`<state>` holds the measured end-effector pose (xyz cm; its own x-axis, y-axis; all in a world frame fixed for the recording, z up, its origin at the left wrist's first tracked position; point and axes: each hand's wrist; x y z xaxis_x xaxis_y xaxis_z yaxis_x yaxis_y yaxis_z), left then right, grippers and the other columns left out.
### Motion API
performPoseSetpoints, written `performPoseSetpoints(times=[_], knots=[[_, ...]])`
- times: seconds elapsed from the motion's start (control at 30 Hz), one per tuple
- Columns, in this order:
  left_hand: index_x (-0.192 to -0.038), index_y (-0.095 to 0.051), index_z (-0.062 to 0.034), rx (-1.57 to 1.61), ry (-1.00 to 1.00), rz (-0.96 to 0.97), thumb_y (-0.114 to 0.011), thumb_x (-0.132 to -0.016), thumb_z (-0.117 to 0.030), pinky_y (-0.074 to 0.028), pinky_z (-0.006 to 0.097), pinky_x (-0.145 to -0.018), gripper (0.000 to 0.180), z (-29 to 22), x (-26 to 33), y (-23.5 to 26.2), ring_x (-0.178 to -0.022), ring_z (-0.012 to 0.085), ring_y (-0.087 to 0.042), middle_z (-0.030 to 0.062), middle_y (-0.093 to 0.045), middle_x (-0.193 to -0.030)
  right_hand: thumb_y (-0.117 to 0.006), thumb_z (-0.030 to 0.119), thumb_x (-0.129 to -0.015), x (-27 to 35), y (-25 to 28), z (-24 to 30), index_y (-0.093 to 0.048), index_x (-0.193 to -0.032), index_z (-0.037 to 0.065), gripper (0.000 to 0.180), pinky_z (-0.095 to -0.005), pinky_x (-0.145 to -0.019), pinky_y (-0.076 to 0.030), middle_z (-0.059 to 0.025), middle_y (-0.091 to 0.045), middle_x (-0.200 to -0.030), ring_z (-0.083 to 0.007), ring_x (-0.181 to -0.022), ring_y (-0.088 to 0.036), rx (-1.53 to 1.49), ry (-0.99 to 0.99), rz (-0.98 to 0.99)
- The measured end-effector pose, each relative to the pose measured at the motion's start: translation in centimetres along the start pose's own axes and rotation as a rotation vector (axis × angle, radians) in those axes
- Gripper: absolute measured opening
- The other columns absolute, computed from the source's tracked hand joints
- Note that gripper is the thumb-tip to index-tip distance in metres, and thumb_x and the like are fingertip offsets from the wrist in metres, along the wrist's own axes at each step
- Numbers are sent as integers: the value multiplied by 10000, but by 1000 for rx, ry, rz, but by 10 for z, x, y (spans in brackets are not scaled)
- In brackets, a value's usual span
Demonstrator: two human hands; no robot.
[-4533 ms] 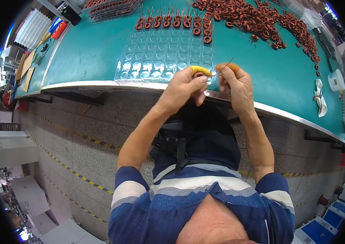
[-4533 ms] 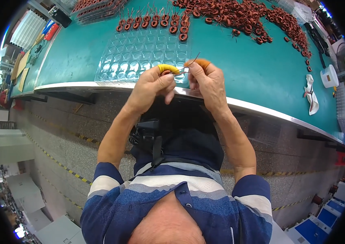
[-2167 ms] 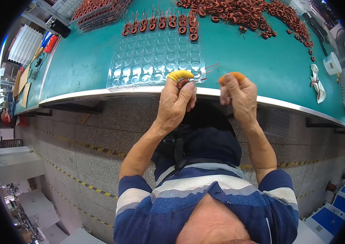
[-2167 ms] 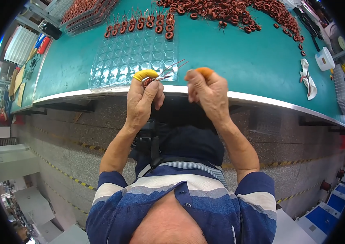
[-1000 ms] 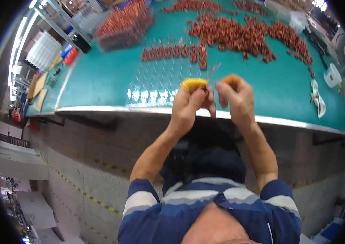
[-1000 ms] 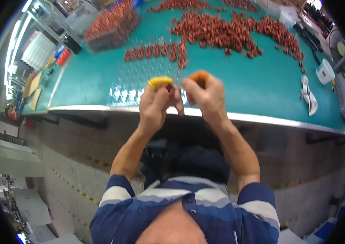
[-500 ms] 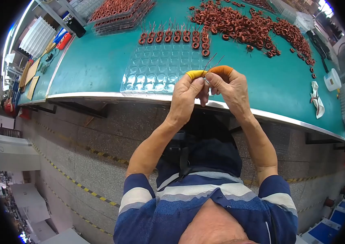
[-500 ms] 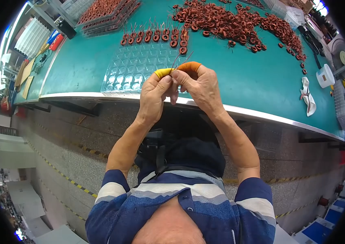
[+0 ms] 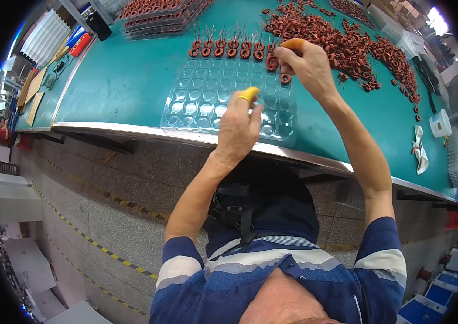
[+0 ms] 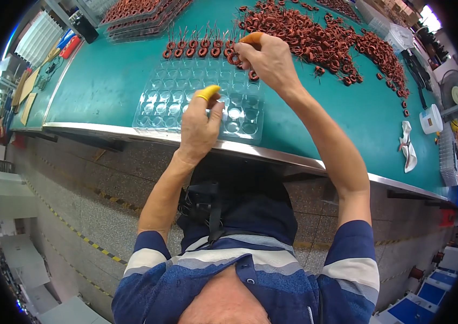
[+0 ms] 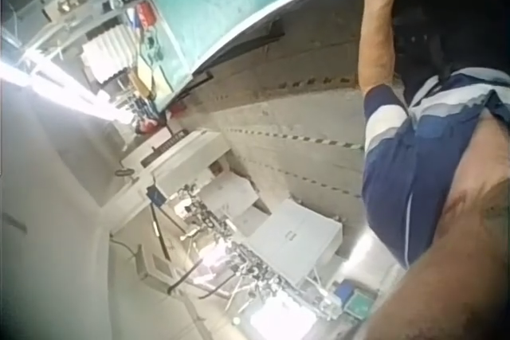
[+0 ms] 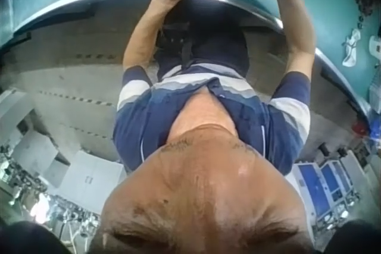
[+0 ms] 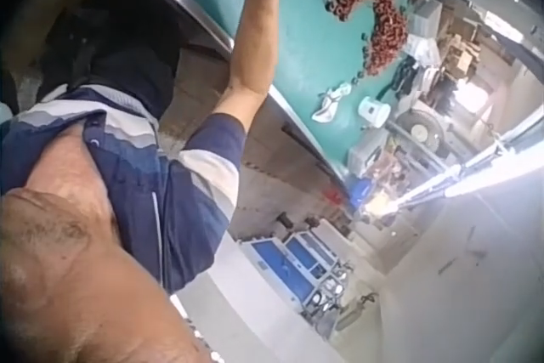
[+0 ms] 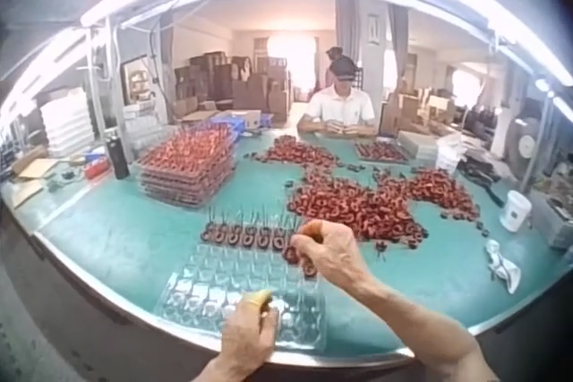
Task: Manually assembling small electronic inductor components and placing them into a plastic sorting tray at a factory workbench.
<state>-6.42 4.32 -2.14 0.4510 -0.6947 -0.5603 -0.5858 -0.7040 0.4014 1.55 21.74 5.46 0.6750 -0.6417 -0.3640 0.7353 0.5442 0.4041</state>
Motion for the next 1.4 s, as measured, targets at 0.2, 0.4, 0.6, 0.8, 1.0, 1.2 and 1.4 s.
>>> performPoseSetpoints(times=[0.2,0.4,0.6,0.8,1.0,1.2,1.4], knots=[[-1070,-583,28,-247,-132,74,-618,-843,-78,-458,407,-751,252,1,3,-3,-853,344,-566,168,-581,-1018,-626,163,-882,-32,-33,-35,-674,-939,-19,197,-237,-480,-466,-42,-663,-685,-67,-565,-611,171,-67,87],[-1006,-607,36,-261,-209,100,-644,-819,-75,-454,402,-763,220,-1,1,-4,-860,343,-561,163,-591,-1004,-625,188,-881,-44,-43,-53,-658,-1027,-38,271,-278,-514,-499,-113,-665,-669,-126,-541,-632,387,31,180],[-981,-621,20,-242,-206,126,-679,-790,-86,-435,397,-810,226,1,1,4,-899,304,-574,139,-596,-990,-626,217,-883,-34,20,-32,-652,-1039,-42,304,-322,-600,-500,-146,-670,-745,-182,-634,-631,437,42,-41],[-1064,-607,-37,-181,-233,547,-793,-656,-310,-265,490,-1055,524,-15,-13,15,-1204,313,-421,125,-505,-1143,-654,204,-862,9,136,-126,-586,-1100,-44,350,-410,-868,-479,-214,-520,-1205,-361,-1023,-559,1199,280,-187],[-1091,-615,-48,-275,-226,597,-805,-635,-280,-272,483,-1057,546,-13,-16,10,-1197,285,-445,107,-510,-1139,-647,64,-840,20,128,-132,-573,-1014,-90,244,-401,-792,-491,-219,-517,-1149,-364,-941,-577,925,207,-166],[-1055,-633,-44,-287,-214,593,-795,-649,-281,-274,481,-1064,498,-7,-26,9,-1193,277,-461,98,-527,-1148,-646,22,-825,34,138,-130,-597,-1013,-64,213,-395,-726,-490,-168,-569,-1007,-342,-840,-596,827,138,-152],[-1084,-618,-21,-187,-79,592,-770,-702,-230,-313,453,-1043,461,-14,-31,11,-1181,309,-474,134,-539,-1167,-613,51,-884,41,157,-102,-645,-1081,-21,212,-226,-653,-516,-36,-651,-891,-77,-711,-594,196,-262,-344]])
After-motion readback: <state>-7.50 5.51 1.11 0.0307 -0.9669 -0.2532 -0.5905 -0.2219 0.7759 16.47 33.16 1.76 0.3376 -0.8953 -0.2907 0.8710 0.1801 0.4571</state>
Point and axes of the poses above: each hand's wrist, its own x-axis away from the middle knuckle, its own y-axis out of the back of the hand, z = x × y
